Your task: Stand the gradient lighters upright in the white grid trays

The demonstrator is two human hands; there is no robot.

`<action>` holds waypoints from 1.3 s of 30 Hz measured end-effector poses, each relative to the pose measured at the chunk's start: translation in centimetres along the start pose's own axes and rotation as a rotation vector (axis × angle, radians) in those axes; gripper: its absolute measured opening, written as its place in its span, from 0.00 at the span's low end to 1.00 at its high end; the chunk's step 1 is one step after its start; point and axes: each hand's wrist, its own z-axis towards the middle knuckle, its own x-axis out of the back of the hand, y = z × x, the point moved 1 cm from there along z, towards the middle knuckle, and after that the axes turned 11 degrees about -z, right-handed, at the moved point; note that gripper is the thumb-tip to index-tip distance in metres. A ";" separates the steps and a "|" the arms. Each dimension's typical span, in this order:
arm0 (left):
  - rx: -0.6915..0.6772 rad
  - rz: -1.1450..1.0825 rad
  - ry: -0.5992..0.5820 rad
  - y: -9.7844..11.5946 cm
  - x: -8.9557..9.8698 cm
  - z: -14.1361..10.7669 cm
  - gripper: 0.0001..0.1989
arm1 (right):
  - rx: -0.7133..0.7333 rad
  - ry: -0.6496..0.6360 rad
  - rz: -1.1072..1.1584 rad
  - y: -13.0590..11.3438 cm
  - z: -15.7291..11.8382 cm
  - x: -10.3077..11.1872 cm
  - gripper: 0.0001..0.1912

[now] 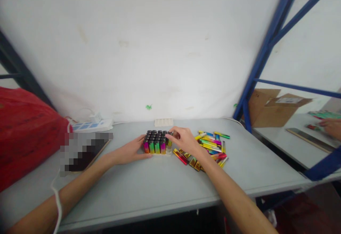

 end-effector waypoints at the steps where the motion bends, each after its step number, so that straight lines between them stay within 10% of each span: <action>1: -0.006 0.001 0.005 0.0 0.0 0.0 0.37 | 0.005 -0.025 -0.001 0.1 -0.1 -0.1 0.17; 34: -0.014 -0.008 0.021 -0.3 -0.1 0.0 0.40 | 0.034 -0.189 0.003 0.0 -0.4 2.0 0.14; 39: -0.002 0.003 0.001 -0.4 -0.1 0.0 0.42 | -0.029 -0.468 -0.095 0.9 -0.9 2.8 0.15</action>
